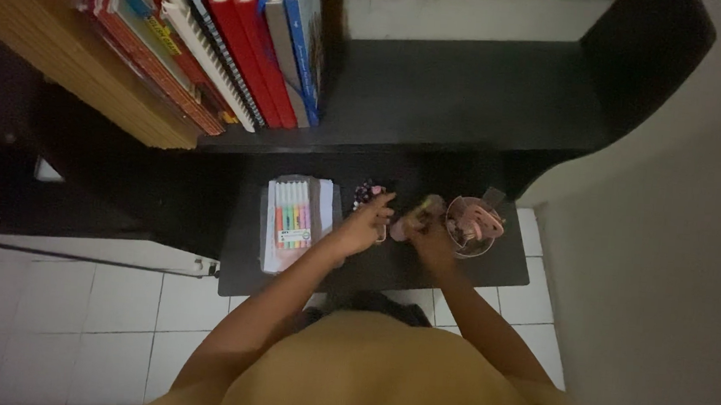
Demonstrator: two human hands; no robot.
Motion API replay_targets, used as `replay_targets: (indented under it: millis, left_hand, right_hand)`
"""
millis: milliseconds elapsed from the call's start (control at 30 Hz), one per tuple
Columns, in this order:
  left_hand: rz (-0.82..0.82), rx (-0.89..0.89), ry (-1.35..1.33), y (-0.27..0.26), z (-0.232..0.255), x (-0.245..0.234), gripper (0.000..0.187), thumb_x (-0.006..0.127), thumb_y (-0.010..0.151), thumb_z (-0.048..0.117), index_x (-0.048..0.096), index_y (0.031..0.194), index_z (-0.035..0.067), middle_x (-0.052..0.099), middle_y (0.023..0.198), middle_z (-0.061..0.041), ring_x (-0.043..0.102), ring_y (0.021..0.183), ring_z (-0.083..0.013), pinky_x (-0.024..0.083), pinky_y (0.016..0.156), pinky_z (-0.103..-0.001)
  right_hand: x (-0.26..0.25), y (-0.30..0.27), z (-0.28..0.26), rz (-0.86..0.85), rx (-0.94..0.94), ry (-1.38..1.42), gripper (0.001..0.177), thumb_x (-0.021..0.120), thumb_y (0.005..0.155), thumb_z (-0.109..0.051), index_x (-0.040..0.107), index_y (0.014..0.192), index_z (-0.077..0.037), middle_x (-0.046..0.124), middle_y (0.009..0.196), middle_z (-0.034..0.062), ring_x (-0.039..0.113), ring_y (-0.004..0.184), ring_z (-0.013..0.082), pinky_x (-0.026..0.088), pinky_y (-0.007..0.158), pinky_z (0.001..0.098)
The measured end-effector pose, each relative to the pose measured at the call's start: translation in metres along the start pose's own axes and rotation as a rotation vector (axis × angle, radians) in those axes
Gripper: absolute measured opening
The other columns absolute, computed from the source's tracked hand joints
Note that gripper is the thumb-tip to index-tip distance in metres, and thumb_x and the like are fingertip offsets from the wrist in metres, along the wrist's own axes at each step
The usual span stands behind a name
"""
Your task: Organizing various stationery items like notebooks, markers, and pens on a desk shelf.
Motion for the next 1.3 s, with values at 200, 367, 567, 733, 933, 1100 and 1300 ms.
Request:
replay_targets:
  millis: [200,367,567,733,933,1100,1300]
  left_hand:
    - [0.118,0.262,0.034,0.033,-0.048,0.010,0.071,0.056,0.087,-0.011,0.039,0.154,0.003,0.056,0.147,-0.022,0.056,0.137,-0.0326,0.047,0.111,-0.039]
    - [0.233,0.359,0.341,-0.022,0.065,0.013,0.076,0.074,0.083,-0.001,0.040,0.151,0.001,0.053,0.145,-0.026,0.054,0.132,-0.0384,0.044,0.109,-0.041]
    - [0.319,0.345,0.236,-0.037,0.111,0.004,0.068,0.082,0.082,0.010,0.050,0.142,0.006,0.067,0.128,-0.021,0.067,0.118,-0.0358,0.055,0.095,-0.041]
    - [0.299,0.245,0.121,-0.053,0.138,-0.001,0.064,0.084,0.081,0.015,0.050,0.135,0.007,0.069,0.123,-0.017,0.069,0.114,-0.0304,0.055,0.093,-0.039]
    - [0.321,0.393,-0.001,-0.061,0.159,-0.016,0.056,0.083,0.084,0.013,0.055,0.132,0.006,0.071,0.117,-0.014,0.070,0.107,-0.0216,0.057,0.091,-0.035]
    - [0.031,0.417,-0.358,-0.054,0.163,-0.021,0.057,0.075,0.090,0.012,0.052,0.142,0.004,0.071,0.119,-0.010,0.069,0.108,-0.0154,0.056,0.096,-0.032]
    - [0.067,0.415,-0.393,-0.065,0.181,-0.023,0.052,0.075,0.093,0.009,0.051,0.138,0.001,0.069,0.123,-0.012,0.068,0.116,-0.0188,0.054,0.101,-0.034]
  right_hand:
    - [-0.012,0.011,-0.009,0.056,-0.193,0.087,0.048,0.076,0.085,-0.036,0.069,0.112,0.003,0.075,0.108,0.0164,0.072,0.097,0.0299,0.056,0.084,0.0434]
    - [-0.045,-0.013,-0.053,0.174,-0.358,0.064,0.053,0.079,0.082,-0.035,0.066,0.116,0.005,0.071,0.109,0.0173,0.068,0.098,0.0288,0.054,0.083,0.0425]
    - [-0.069,-0.021,-0.079,0.070,-0.263,0.155,0.052,0.080,0.082,-0.038,0.068,0.113,0.003,0.074,0.107,0.0148,0.070,0.097,0.0244,0.055,0.083,0.0388]
    - [-0.094,-0.063,-0.154,-0.044,-0.276,0.226,0.050,0.074,0.086,-0.037,0.068,0.119,0.000,0.075,0.111,0.0108,0.071,0.099,0.0187,0.054,0.088,0.0343]
    - [-0.095,-0.047,-0.159,-0.175,-0.266,0.401,0.052,0.076,0.089,-0.034,0.067,0.126,0.000,0.073,0.116,0.0126,0.068,0.104,0.0199,0.053,0.092,0.0348]
    - [-0.111,-0.086,-0.232,-0.251,-0.315,0.541,0.053,0.068,0.095,-0.029,0.056,0.141,-0.006,0.067,0.126,0.0098,0.064,0.114,0.0180,0.050,0.100,0.0353]
    - [-0.102,-0.053,-0.215,-0.224,-0.456,0.746,0.059,0.076,0.088,-0.014,0.050,0.140,-0.005,0.066,0.124,0.0111,0.064,0.115,0.0226,0.051,0.102,0.0413]
Point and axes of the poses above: each hand's wrist, its own y-axis towards the middle knuckle, its own x-axis out of the palm, z = x × y, the point moved 10 cm from there along y, towards the middle knuckle
